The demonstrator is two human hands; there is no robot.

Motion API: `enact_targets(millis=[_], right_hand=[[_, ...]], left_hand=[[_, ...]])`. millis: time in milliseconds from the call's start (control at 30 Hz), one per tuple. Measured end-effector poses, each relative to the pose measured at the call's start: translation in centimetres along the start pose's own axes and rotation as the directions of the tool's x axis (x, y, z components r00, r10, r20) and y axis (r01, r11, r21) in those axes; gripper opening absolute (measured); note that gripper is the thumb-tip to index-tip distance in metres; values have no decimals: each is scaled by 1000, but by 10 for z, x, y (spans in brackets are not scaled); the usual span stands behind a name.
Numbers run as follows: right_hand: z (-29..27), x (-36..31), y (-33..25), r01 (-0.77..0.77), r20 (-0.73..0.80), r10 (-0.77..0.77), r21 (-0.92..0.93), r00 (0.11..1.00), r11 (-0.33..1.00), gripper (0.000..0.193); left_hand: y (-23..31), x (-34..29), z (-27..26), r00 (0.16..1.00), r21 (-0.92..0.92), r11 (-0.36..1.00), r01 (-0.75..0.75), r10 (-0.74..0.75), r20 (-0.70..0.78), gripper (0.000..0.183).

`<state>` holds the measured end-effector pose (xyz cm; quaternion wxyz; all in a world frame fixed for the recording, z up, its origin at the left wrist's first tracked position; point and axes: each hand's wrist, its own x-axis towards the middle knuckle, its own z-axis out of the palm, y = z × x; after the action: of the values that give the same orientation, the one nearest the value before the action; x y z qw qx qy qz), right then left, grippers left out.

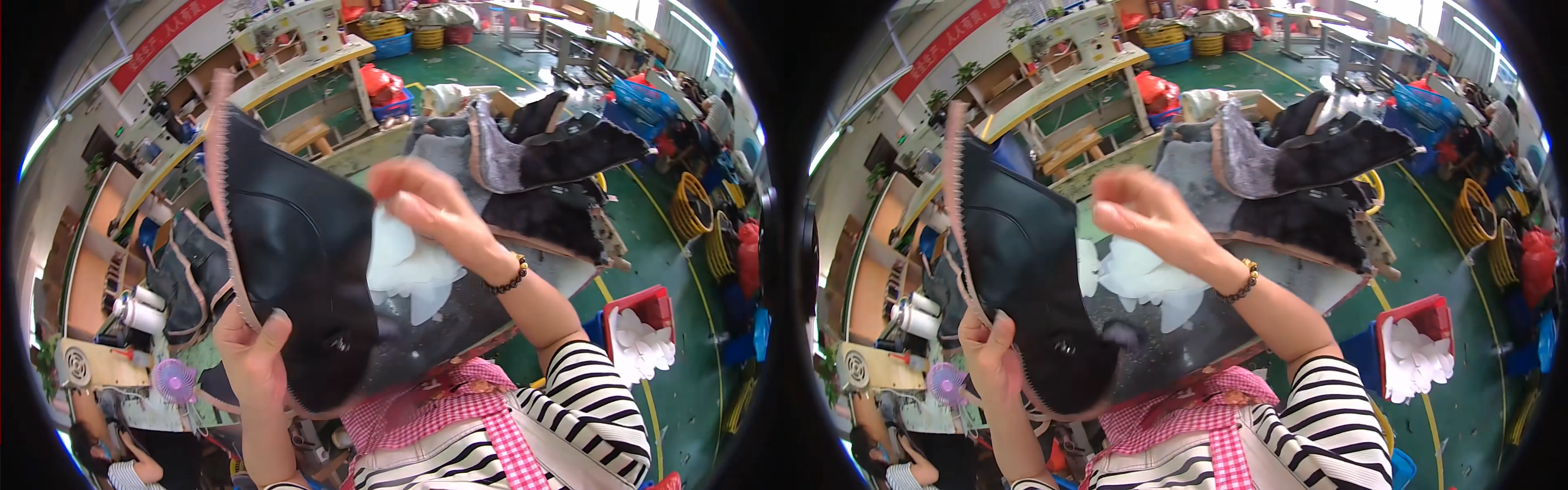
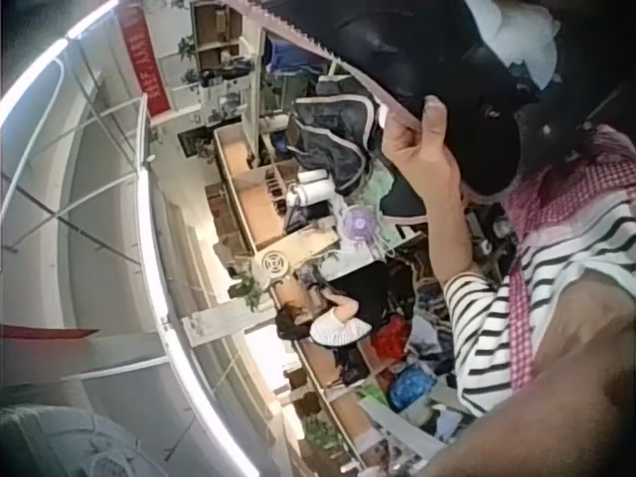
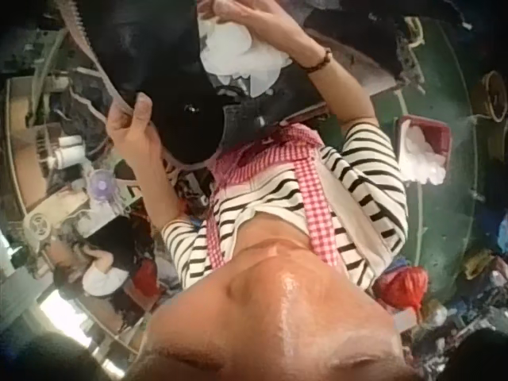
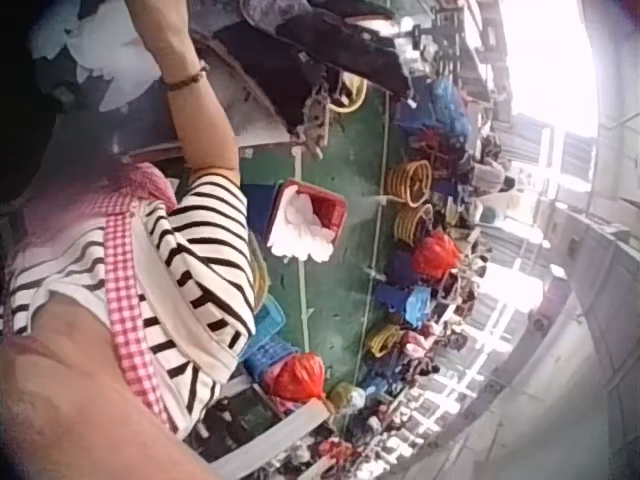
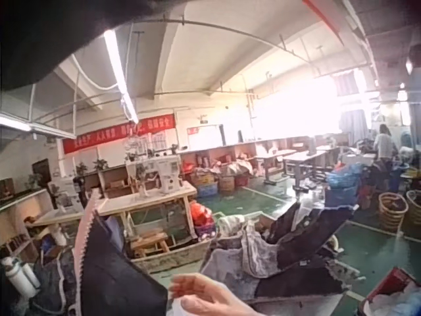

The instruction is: The person assembles footwear components by hand in a factory setting. They pick up black shoe uppers and grey fuzzy lining pieces, insert the lining into the uppers, and place the assembled units into a yellow basket. The process is repetitive, involving handling multiple identical pairs of shoe parts.

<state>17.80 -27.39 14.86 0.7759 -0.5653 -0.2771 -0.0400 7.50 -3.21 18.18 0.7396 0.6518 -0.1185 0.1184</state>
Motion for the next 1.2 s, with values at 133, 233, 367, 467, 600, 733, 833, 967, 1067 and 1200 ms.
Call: enact_targets(millis=[133,233,367,467,600,733,833,967,1067,1200], right_hand=[[8,-30,-28,-239,428,190,62,884,969,41],[3,-43,-43,-202,367,194,-16,910,979,48],[4,-52,-54,-297,453,291,-60,843,953,81],[-17,-57,-49,-244,263,281,-163,923,956,80],[-47,-87,-41,-66,19,71,-171,997,983,50],[-103,-189,-37,-427,35,439,-175,898,887,40],[-142,-305,-60,-662,-215,643,-18,735,750,40],[-173,-478,-48,-803,-296,872,354,390,479,35],[-174,-574,0,-754,-521,854,557,11,349,32],[-165,-680,111,-533,-610,678,764,-411,364,34]], left_hand=[[-19,7,29,997,-239,969,68,-58,47,27],[-22,6,60,986,-416,895,160,-166,21,25],[-36,-3,65,960,-547,809,218,-277,-27,22],[-41,-8,47,976,-659,749,68,-187,-112,23],[-53,-33,-28,927,-571,820,-44,-181,-330,31],[-114,-55,-117,807,-303,944,-134,-74,-587,41],[-172,-69,-197,789,-431,886,171,-385,-479,40],[-177,-77,-211,646,-411,856,314,-510,-568,43],[-170,-82,-216,643,-191,884,427,-446,-623,42],[-152,-79,-156,707,589,623,515,80,-703,48]])
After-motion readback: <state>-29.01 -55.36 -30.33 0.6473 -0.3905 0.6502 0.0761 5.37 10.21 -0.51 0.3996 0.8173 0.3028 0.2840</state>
